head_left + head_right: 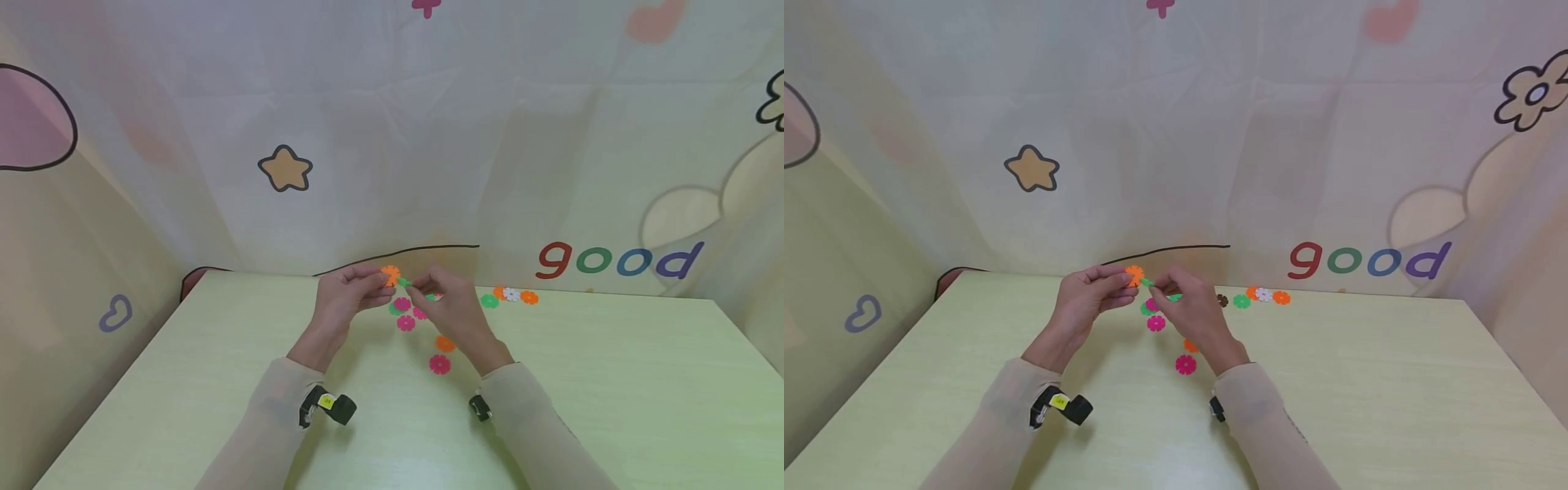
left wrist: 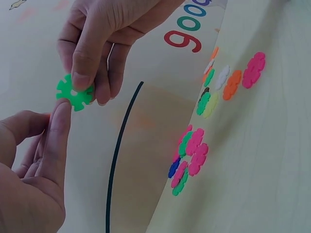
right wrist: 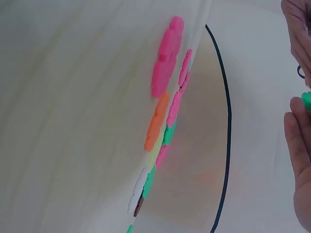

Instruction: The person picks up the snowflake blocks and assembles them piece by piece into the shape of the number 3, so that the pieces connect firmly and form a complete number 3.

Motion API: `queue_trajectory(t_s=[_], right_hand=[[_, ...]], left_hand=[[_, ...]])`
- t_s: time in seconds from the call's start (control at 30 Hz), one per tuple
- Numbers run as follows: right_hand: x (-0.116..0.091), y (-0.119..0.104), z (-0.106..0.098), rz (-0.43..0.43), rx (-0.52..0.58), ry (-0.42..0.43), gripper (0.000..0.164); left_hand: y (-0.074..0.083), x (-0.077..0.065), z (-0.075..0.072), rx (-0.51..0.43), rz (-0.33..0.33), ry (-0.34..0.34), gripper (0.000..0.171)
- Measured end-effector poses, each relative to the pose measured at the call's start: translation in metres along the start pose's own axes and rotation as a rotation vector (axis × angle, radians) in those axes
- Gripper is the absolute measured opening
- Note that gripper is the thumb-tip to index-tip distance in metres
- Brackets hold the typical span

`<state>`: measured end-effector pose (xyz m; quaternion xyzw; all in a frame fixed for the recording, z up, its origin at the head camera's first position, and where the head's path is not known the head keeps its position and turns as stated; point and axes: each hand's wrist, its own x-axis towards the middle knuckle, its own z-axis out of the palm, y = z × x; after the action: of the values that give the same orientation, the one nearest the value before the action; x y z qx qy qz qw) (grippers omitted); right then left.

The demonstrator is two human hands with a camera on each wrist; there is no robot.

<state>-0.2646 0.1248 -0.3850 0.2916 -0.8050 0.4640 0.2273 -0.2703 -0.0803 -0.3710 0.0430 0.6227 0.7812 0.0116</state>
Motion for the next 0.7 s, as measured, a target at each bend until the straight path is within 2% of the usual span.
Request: queue_trajectory(t_s=[0.37, 0.53, 0.7], right_hand=[[0.0007, -0.0044, 0.0041, -0.034, -0.004, 0.007, 0.017], [0.0017, -0.0033, 0.0053, -0.054, -0.021, -0.035, 0.018], [0.0018, -0.0031, 0.0048, -0.067, -0.046, -0.081, 0.020]], left_hand=[[0.0023, 0.0008, -0.0027, 0.042, 0.026, -0.038, 0.018], [0.0008, 0.0015, -0.0060, 0.069, 0.027, -0.033, 0.019], [-0.0001, 0.0007, -0.0090, 0.086, -0.007, -0.020, 0.022]])
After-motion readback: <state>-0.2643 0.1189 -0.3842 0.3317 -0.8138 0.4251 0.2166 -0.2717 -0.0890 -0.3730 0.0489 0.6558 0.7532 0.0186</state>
